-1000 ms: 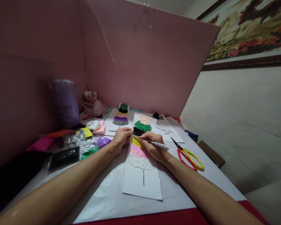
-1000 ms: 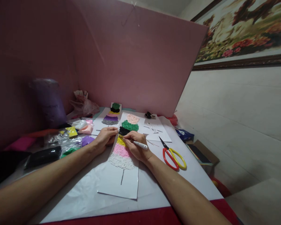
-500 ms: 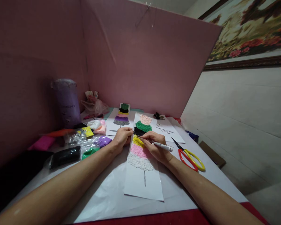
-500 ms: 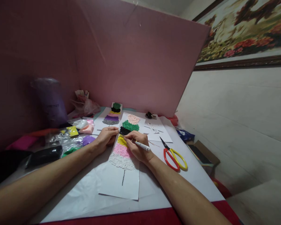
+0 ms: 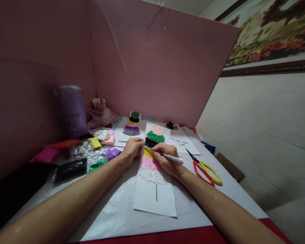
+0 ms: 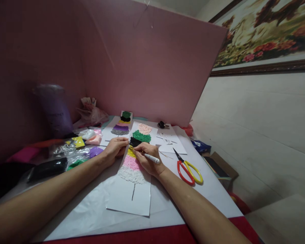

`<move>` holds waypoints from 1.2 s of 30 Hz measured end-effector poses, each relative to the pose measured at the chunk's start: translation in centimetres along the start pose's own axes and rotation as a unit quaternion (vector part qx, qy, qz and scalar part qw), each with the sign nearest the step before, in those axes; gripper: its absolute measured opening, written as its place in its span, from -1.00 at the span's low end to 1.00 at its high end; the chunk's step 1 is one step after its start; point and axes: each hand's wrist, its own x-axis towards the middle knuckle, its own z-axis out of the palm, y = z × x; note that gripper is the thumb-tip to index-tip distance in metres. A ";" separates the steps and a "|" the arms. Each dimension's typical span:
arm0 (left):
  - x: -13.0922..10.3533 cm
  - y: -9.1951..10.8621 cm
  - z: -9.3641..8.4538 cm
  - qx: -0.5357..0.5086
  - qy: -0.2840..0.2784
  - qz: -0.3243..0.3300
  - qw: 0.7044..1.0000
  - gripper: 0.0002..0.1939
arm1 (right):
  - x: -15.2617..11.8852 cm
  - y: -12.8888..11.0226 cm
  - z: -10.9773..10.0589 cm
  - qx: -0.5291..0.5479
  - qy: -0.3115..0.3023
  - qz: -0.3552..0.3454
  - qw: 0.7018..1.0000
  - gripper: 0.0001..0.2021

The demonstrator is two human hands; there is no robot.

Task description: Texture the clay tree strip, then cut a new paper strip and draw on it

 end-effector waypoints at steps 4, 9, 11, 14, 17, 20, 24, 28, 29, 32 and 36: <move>0.2 -0.2 -0.2 0.003 -0.004 0.004 1.000 -0.75 | 0.0 -0.1 -0.1 -0.002 0.001 0.003 1.000 -0.90; 0.3 -0.4 -0.3 0.006 -0.007 0.007 1.000 -0.78 | 0.0 -0.3 -0.1 -0.012 0.007 0.011 1.000 -0.88; 0.2 -0.4 -0.3 0.007 -0.007 0.006 1.000 -0.79 | 0.0 -0.3 -0.2 -0.017 0.011 0.012 1.000 -0.87; 0.1 -0.2 -0.2 0.009 -0.005 0.005 1.000 -0.81 | -0.1 -0.2 -0.2 -0.021 0.019 0.014 1.000 -0.88; 0.0 -0.1 -0.2 0.010 -0.003 0.003 1.000 -0.85 | -0.1 -0.1 -0.3 -0.019 0.026 0.016 0.999 -0.89; 0.1 -0.1 -0.2 0.010 -0.001 0.000 1.000 -0.85 | -0.1 -0.1 -0.2 -0.014 0.028 0.011 0.999 -0.89; 0.1 0.0 0.0 0.008 0.003 -0.002 1.000 -0.82 | 0.0 0.0 -0.2 -0.011 0.018 -0.004 1.000 -0.89; 0.0 0.1 0.1 0.006 0.008 -0.001 1.000 -0.80 | 0.0 0.1 -0.1 -0.007 0.007 -0.009 1.000 -0.90; -0.1 0.1 0.1 0.006 0.009 -0.001 1.000 -0.79 | 0.1 0.1 -0.1 -0.006 0.006 -0.011 1.000 -0.90; -0.1 0.1 0.0 0.006 0.010 0.000 1.000 -0.78 | 0.1 0.1 0.0 -0.007 0.005 -0.016 1.000 -0.90; 0.1 -0.1 -0.1 0.006 0.006 -0.001 1.000 -0.80 | 0.1 0.2 0.2 -0.007 0.004 -0.019 1.000 -0.90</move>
